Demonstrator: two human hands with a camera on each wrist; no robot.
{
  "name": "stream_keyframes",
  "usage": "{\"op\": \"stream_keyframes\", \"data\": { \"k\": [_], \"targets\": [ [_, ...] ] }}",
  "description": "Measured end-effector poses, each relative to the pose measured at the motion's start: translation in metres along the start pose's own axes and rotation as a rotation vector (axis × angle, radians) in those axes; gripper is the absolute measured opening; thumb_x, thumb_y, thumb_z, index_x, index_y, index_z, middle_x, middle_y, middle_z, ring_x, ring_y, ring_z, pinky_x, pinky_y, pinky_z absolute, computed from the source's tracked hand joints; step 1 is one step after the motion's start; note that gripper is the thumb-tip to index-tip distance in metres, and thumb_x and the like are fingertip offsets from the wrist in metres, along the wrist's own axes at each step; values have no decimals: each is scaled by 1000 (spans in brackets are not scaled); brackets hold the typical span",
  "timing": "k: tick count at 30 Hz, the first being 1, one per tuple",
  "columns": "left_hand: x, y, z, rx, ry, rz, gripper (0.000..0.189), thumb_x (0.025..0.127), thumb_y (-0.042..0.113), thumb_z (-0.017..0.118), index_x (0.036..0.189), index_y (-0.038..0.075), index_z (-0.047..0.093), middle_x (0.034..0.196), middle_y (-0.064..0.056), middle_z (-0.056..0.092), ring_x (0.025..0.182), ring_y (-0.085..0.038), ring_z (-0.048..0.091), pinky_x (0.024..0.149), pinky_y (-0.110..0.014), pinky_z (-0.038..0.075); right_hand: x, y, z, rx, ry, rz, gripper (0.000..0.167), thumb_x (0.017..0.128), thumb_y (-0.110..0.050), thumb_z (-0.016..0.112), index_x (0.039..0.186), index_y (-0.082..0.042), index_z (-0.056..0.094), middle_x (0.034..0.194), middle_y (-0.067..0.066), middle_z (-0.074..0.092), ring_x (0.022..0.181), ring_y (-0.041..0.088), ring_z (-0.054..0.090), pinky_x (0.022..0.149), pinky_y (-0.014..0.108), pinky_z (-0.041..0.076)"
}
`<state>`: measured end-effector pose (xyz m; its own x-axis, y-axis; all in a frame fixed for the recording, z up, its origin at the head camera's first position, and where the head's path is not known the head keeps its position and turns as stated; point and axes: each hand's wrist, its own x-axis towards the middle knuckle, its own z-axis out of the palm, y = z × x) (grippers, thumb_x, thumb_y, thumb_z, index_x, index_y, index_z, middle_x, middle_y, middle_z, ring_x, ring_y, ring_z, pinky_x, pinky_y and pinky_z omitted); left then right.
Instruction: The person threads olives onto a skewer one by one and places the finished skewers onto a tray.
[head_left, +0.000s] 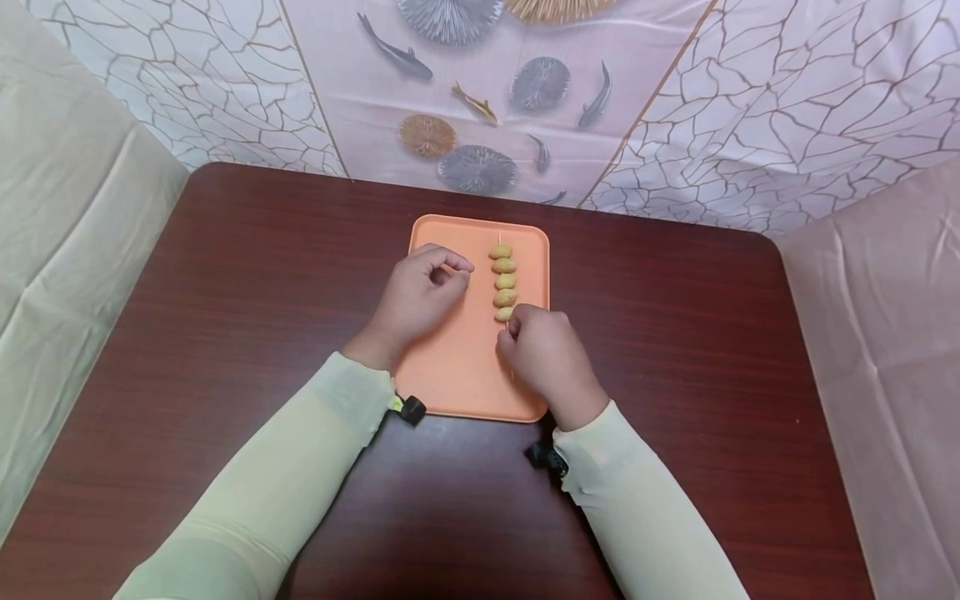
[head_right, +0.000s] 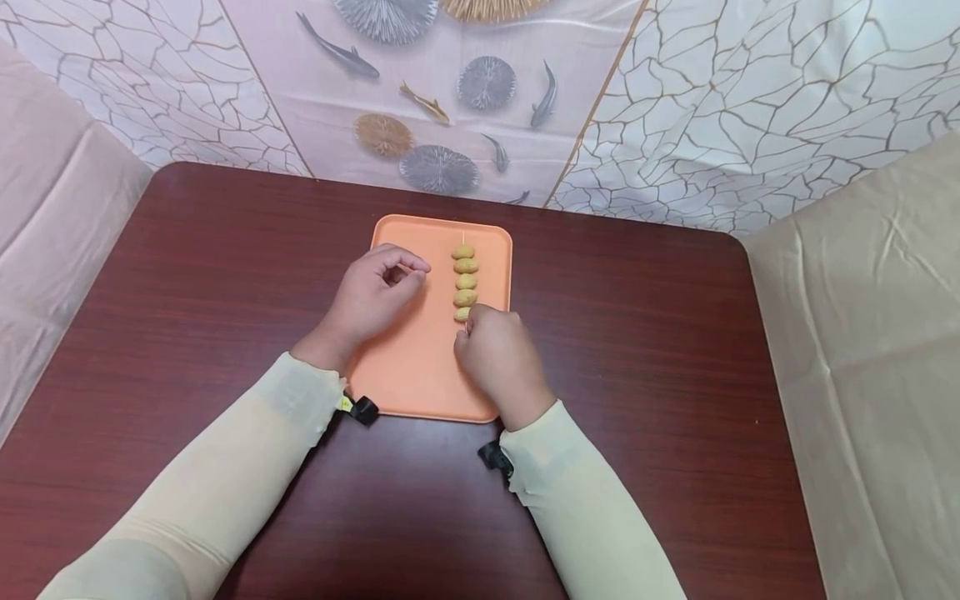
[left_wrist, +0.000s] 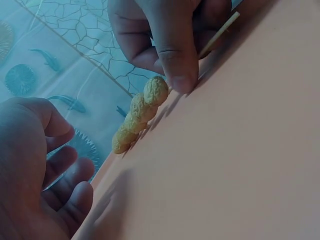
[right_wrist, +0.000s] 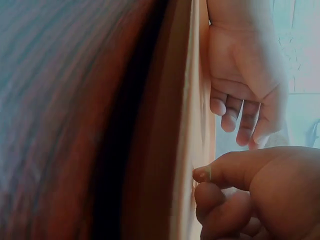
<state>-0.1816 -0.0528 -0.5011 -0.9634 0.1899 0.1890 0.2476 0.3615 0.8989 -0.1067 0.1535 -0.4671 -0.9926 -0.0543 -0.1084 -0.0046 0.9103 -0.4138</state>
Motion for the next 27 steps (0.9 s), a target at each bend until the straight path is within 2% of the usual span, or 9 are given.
{"op": "stream_keyframes", "data": {
  "k": [7,22,25,27],
  "targets": [
    [1,-1,1,-8,6,12,11,105,19,75,106,13,84,108,1,75,93,-17,66,84,-31,54,2,-1,1,46,-46,40,29,104,-21,69,78,-16,59,64,-1,51,57,20,53,50,29,37],
    [-3,-3,3,-9,-24,-18,12,106,22,73,107,18,84,106,3,73,91,-17,64,83,-33,52,2,2,3,76,-77,78,28,103,-25,70,79,-17,60,64,-1,51,59,21,55,52,30,38],
    [-5,-2,4,-13,-23,-20,11,106,21,74,107,17,84,106,2,73,92,-18,64,83,-33,52,-1,5,3,87,-58,61,26,102,-27,72,81,-18,62,66,-2,55,61,20,56,54,31,41],
    [-6,-1,4,-18,-20,-25,11,105,20,74,107,16,84,106,1,73,93,-19,64,85,-33,52,-5,7,2,95,-28,17,23,101,-27,74,83,-18,64,68,-2,58,63,20,57,56,31,43]
  ]
}}
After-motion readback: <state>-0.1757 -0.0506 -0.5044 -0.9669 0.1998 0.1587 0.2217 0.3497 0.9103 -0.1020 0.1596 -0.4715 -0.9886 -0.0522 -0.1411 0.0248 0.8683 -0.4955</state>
